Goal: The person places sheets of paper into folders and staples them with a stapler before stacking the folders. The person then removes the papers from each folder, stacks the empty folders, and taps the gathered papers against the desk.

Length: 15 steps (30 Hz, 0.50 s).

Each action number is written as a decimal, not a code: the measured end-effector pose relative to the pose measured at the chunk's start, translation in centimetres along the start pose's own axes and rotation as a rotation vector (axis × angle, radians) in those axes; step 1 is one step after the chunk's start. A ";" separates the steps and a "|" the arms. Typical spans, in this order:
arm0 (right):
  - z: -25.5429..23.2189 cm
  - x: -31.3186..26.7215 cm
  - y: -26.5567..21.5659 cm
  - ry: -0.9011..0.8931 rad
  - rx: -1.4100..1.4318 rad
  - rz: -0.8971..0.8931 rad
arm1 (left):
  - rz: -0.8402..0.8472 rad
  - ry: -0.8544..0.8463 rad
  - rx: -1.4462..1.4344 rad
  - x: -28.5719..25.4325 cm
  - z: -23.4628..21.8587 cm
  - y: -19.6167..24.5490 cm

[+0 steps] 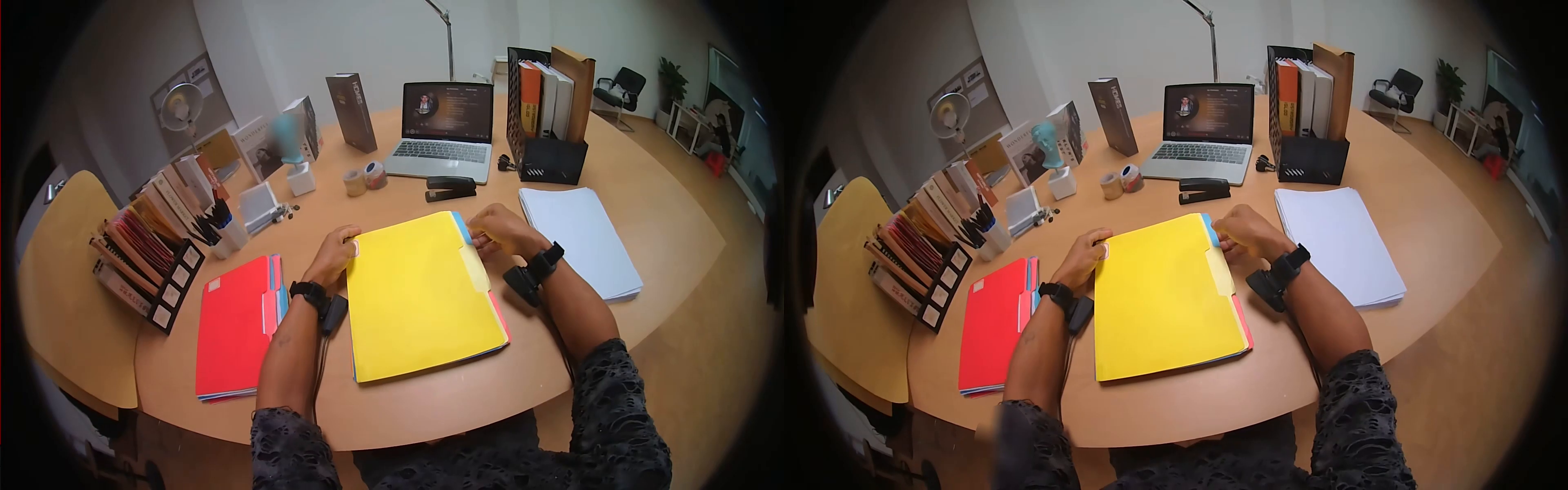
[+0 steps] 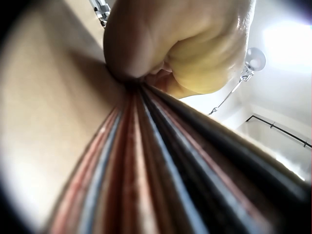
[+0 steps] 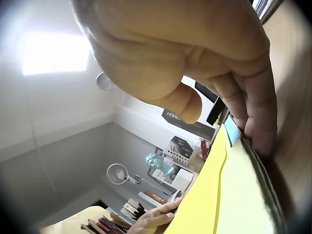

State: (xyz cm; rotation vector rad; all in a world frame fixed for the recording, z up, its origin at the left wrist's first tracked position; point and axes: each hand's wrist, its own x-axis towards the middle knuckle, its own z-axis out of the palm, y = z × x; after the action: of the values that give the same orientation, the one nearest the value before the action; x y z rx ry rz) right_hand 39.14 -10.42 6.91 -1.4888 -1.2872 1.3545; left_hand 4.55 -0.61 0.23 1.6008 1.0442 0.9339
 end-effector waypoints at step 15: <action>-0.1 -1.3 -0.7 0.008 0.024 0.061 | -0.012 -0.039 0.013 -1.1 -0.2 1.8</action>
State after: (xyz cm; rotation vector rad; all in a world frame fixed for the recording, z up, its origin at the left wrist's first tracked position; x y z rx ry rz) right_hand 39.21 -11.51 7.97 -1.5266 -1.2250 1.3972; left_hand 4.32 -1.89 1.87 1.6158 1.0340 0.8859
